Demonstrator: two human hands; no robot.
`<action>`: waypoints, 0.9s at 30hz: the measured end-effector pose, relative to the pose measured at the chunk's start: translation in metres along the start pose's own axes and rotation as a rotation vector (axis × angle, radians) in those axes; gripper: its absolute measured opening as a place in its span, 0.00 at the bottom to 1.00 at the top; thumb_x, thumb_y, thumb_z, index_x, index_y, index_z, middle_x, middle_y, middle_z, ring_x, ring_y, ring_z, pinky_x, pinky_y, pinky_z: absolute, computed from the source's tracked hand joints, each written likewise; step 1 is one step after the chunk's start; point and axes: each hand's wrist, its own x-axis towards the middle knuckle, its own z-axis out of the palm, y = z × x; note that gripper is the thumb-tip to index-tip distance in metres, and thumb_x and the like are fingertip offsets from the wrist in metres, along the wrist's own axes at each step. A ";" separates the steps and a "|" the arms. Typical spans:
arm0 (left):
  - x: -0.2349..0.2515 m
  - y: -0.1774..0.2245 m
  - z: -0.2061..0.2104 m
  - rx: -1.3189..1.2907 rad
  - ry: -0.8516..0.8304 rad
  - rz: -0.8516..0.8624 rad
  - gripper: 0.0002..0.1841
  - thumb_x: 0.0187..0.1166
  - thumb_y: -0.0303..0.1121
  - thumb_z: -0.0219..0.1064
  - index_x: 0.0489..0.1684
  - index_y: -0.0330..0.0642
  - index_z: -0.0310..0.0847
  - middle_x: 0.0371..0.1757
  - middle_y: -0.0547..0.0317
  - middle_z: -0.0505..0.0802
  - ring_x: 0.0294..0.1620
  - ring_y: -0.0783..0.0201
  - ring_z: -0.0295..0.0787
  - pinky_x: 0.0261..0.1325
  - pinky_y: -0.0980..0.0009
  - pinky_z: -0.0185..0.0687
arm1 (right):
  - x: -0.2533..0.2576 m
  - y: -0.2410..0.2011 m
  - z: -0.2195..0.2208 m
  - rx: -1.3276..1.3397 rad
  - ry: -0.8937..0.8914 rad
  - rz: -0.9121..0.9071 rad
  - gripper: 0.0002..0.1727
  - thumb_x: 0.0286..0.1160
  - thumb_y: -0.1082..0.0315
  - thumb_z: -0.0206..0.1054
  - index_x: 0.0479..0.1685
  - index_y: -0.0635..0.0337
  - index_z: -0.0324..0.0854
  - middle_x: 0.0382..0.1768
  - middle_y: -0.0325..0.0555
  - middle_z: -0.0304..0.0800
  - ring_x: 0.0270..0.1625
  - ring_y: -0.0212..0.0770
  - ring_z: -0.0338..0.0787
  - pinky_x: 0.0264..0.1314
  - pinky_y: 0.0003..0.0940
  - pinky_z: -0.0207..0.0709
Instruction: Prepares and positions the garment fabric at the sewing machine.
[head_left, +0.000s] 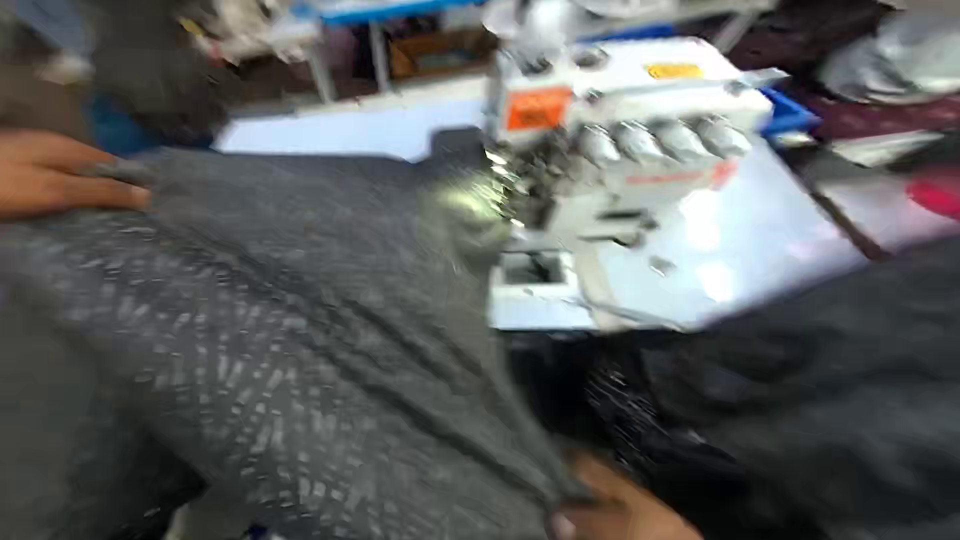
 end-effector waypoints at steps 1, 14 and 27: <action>0.030 -0.003 0.020 -0.003 0.052 0.063 0.11 0.84 0.29 0.64 0.45 0.25 0.84 0.42 0.33 0.89 0.45 0.47 0.88 0.54 0.44 0.81 | 0.007 0.019 -0.003 -0.021 -0.032 0.039 0.14 0.76 0.53 0.73 0.34 0.54 0.88 0.29 0.28 0.90 0.32 0.20 0.86 0.36 0.23 0.82; 0.058 0.099 0.207 -0.144 0.483 0.509 0.30 0.84 0.44 0.55 0.83 0.39 0.67 0.73 0.36 0.82 0.52 0.40 0.90 0.47 0.40 0.86 | 0.064 -0.024 -0.021 -0.926 0.894 -0.214 0.15 0.78 0.52 0.71 0.46 0.55 0.91 0.31 0.36 0.92 0.31 0.32 0.90 0.34 0.36 0.87; 0.066 0.065 0.258 -0.042 0.610 0.715 0.18 0.84 0.38 0.59 0.46 0.32 0.91 0.46 0.39 0.91 0.36 0.43 0.91 0.32 0.46 0.83 | 0.169 -0.070 -0.049 0.053 0.401 -0.325 0.15 0.83 0.66 0.68 0.28 0.66 0.83 0.22 0.43 0.83 0.23 0.31 0.80 0.26 0.27 0.75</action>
